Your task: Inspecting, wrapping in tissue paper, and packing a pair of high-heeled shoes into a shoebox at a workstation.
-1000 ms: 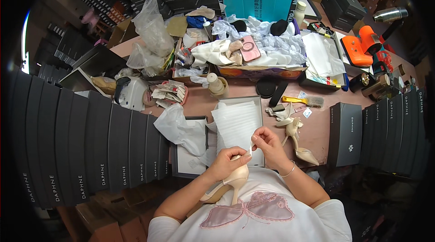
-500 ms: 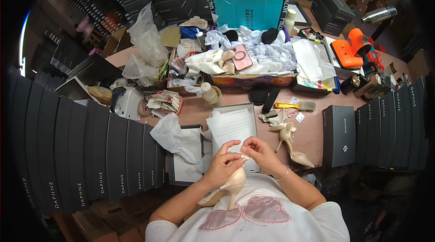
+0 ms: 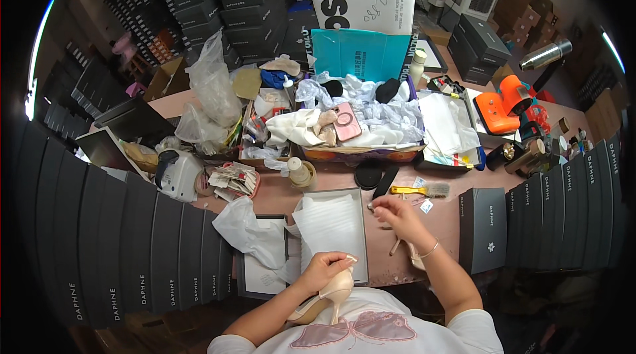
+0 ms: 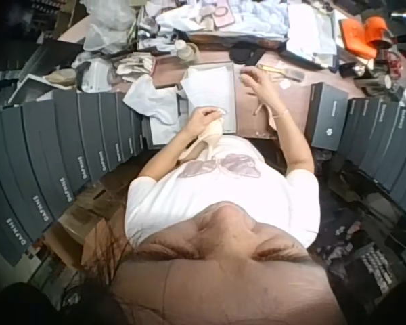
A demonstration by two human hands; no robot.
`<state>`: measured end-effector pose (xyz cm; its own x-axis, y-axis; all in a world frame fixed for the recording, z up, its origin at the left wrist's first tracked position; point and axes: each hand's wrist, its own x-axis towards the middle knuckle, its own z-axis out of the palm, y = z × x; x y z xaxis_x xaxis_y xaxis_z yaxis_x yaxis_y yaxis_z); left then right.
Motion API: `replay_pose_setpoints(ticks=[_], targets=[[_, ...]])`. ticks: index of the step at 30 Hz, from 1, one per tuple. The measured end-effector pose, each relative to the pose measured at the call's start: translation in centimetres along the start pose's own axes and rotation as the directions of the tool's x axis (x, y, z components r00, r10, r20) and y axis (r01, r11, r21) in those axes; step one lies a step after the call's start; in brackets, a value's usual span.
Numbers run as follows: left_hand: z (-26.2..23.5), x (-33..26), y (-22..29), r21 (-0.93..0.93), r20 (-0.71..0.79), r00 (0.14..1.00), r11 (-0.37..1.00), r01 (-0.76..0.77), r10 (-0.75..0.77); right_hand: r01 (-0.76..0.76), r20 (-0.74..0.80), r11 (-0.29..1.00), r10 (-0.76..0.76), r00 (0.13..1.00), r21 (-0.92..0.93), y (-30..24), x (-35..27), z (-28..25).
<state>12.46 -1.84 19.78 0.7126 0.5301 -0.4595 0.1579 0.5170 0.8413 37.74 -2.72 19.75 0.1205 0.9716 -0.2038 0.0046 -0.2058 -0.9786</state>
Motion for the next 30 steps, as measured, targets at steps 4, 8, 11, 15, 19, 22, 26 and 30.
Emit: replay_pose_setpoints(ticks=[4,8,11,15,19,22,26,30], targets=[[-1.2,2.1,-0.5,-0.116,-0.024,0.989,0.983,0.14,-0.144,0.056,-0.024,0.998,-0.057,0.998,-0.034,-4.0,6.3,-3.6],[-3.3,4.9,-2.9,-0.252,-0.029,0.954,0.926,0.281,-0.298,0.183,-0.005,0.954,-0.19,0.982,-0.237,-4.0,15.3,-5.6],[-4.0,6.4,-4.2,-0.293,-0.037,0.932,0.895,0.335,-0.361,0.306,0.007,0.801,-0.352,0.936,-0.514,-4.0,22.5,-6.1],[-5.6,8.4,-7.3,-0.356,-0.024,0.886,0.832,0.425,-0.463,0.394,0.187,0.51,-0.409,0.893,-0.765,-3.2,30.5,-6.3],[-6.2,9.8,-9.1,-0.381,-0.03,0.844,0.787,0.486,-0.536,0.225,0.223,0.391,-0.05,0.974,-0.893,-2.1,34.0,-7.0],[-7.4,10.5,-10.7,-0.436,0.049,0.823,0.729,0.528,-0.567,0.215,0.275,0.404,0.094,0.957,-0.889,-1.7,35.5,-8.3],[-7.3,10.8,-8.7,-0.349,0.072,0.883,0.817,0.458,-0.464,0.113,0.096,0.396,-0.064,0.993,-0.911,-3.5,31.6,-5.2],[-7.7,11.6,-8.8,-0.348,0.12,0.869,0.8,0.489,-0.48,0.135,0.112,0.387,-0.08,0.99,-0.912,-2.0,29.9,-1.1]])
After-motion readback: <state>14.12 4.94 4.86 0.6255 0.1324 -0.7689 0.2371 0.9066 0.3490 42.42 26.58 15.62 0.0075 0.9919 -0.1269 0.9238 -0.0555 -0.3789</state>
